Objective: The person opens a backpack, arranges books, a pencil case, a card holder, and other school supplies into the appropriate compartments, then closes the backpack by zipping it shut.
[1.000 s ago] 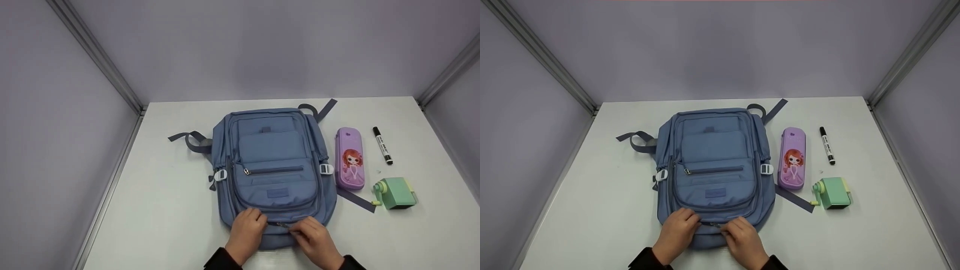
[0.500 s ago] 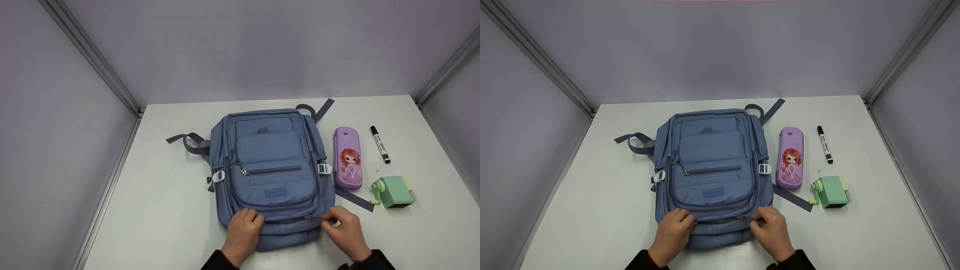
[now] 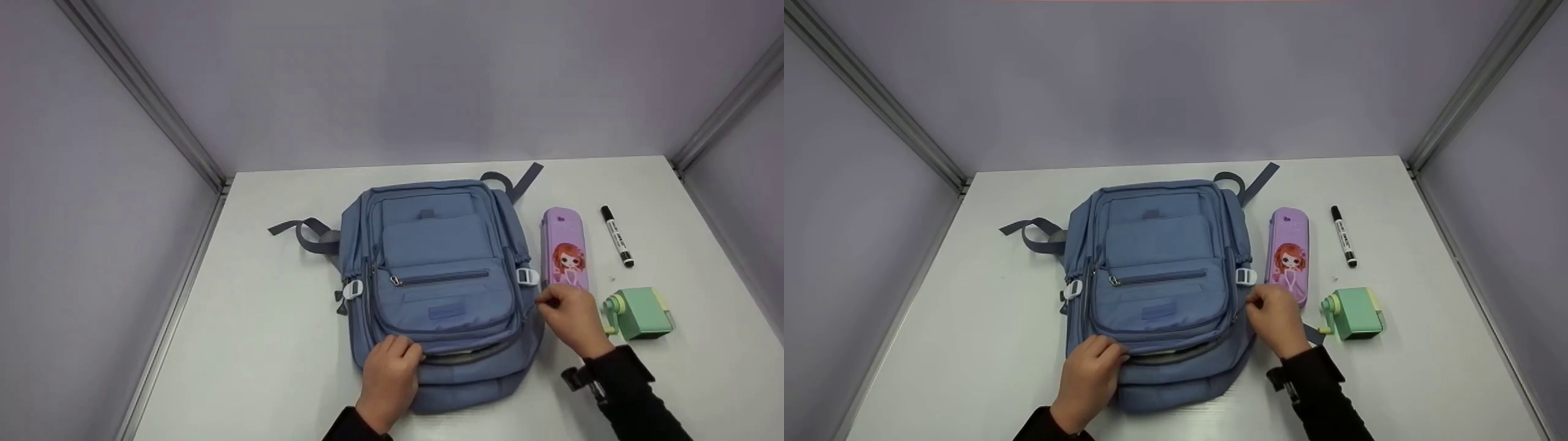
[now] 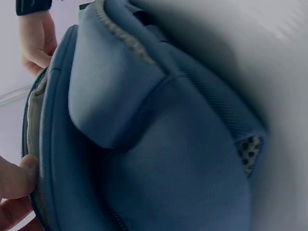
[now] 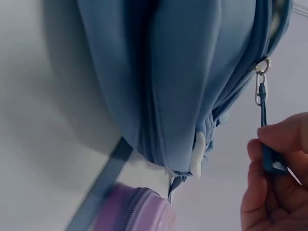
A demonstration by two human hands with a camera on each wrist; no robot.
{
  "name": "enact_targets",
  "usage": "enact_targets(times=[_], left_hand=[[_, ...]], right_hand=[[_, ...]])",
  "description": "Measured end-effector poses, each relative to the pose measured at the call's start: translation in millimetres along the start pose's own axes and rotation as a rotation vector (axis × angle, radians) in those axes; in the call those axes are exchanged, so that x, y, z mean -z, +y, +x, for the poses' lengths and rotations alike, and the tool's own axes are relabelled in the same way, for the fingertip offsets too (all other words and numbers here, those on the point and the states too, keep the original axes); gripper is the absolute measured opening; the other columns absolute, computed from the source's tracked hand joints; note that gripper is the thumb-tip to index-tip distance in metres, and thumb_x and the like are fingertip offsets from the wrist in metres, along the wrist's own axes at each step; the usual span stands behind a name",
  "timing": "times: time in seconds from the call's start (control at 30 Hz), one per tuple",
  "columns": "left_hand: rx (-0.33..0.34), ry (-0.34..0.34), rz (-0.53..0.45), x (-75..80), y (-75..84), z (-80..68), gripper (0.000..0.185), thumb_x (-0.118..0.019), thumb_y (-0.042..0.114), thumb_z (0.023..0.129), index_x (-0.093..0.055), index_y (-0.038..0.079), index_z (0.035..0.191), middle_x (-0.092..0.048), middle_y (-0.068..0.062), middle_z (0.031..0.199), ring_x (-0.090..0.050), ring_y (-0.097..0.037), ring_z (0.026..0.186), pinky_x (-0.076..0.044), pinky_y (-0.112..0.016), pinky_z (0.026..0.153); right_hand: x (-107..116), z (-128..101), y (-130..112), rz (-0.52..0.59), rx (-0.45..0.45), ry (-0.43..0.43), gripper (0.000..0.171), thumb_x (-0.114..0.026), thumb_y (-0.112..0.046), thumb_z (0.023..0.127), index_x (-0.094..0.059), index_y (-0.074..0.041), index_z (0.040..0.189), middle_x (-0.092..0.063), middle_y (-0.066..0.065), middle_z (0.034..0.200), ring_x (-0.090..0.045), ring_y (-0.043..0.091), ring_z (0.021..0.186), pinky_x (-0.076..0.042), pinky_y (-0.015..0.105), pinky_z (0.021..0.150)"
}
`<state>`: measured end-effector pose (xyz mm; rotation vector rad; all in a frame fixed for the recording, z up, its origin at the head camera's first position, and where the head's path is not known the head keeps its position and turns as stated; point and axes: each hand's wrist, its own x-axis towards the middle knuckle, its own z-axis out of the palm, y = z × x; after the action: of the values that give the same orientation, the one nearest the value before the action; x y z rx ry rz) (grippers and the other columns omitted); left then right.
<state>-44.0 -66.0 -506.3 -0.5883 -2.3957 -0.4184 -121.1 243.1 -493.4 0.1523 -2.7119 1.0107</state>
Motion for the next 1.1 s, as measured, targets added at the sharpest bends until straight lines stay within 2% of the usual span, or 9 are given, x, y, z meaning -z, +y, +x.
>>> enact_targets(times=[0.13, 0.23, 0.4, 0.63, 0.8, 0.93, 1.1], left_hand=[[0.018, -0.007, -0.013, 4.2, 0.9, 1.5, 0.027, -0.084, 0.012, 0.074, -0.058, 0.017, 0.072, -0.053, 0.003, 0.073, -0.051, -0.009, 0.065, -0.043, -0.023, 0.059], [0.018, -0.001, -0.018, 6.0, 1.0, 1.7, 0.027, -0.085, 0.012, 0.073, -0.058, 0.017, 0.072, -0.054, 0.004, 0.073, -0.051, -0.009, 0.065, -0.043, -0.023, 0.059], [0.010, 0.032, -0.032, 5.9, 0.4, 3.9, 0.028, -0.086, 0.013, 0.073, -0.058, 0.017, 0.072, -0.054, 0.004, 0.073, -0.051, -0.008, 0.065, -0.043, -0.023, 0.060], [-0.012, 0.077, -0.038, 4.0, 1.7, 7.9, 0.023, -0.082, 0.011, 0.075, -0.060, 0.016, 0.074, -0.053, 0.003, 0.073, -0.049, -0.009, 0.065, -0.041, -0.023, 0.060], [-0.053, 0.107, -0.060, 1.3, 2.0, 8.1, 0.017, -0.072, 0.006, 0.079, -0.061, 0.016, 0.073, -0.056, 0.004, 0.075, -0.051, -0.009, 0.067, -0.043, -0.023, 0.062], [-0.073, 0.082, -0.057, -1.9, 1.0, 3.7, 0.016, -0.073, 0.007, 0.079, -0.062, 0.017, 0.073, -0.057, 0.004, 0.076, -0.053, -0.009, 0.068, -0.044, -0.023, 0.062], [-0.050, -0.026, -0.039, -4.5, 2.5, -10.8, 0.022, -0.080, 0.014, 0.077, -0.059, 0.018, 0.071, -0.055, 0.004, 0.075, -0.050, -0.010, 0.067, -0.042, -0.025, 0.062]], right_hand=[[-1, 26, 5, -0.030, -0.003, -0.065, 0.010, -0.067, 0.008, 0.074, -0.074, 0.001, 0.076, -0.073, 0.014, 0.074, -0.066, 0.026, 0.068, -0.050, 0.032, 0.062], [-3, 41, 7, -0.054, 0.028, -0.089, 0.011, -0.067, 0.008, 0.075, -0.075, 0.001, 0.077, -0.074, 0.016, 0.077, -0.069, 0.032, 0.073, -0.052, 0.039, 0.066], [-4, 64, 5, -0.063, 0.077, -0.141, 0.011, -0.067, 0.010, 0.074, -0.075, 0.002, 0.076, -0.074, 0.018, 0.078, -0.069, 0.032, 0.074, -0.052, 0.037, 0.064], [7, 82, 2, -0.096, 0.030, -0.212, 0.009, -0.066, 0.007, 0.075, -0.074, 0.003, 0.076, -0.074, 0.019, 0.078, -0.066, 0.030, 0.072, -0.050, 0.034, 0.065], [16, 87, -2, -0.111, 0.005, -0.213, 0.008, -0.067, 0.006, 0.075, -0.075, 0.005, 0.078, -0.074, 0.021, 0.080, -0.067, 0.035, 0.075, -0.051, 0.037, 0.067], [17, 87, -7, -0.118, 0.008, -0.180, 0.013, -0.062, 0.005, 0.074, -0.075, 0.004, 0.076, -0.074, 0.021, 0.079, -0.066, 0.037, 0.074, -0.050, 0.038, 0.065], [15, 81, -15, -0.097, 0.020, -0.207, 0.014, -0.059, 0.007, 0.071, -0.072, 0.002, 0.070, -0.072, 0.016, 0.072, -0.062, 0.026, 0.065, -0.046, 0.033, 0.060]])
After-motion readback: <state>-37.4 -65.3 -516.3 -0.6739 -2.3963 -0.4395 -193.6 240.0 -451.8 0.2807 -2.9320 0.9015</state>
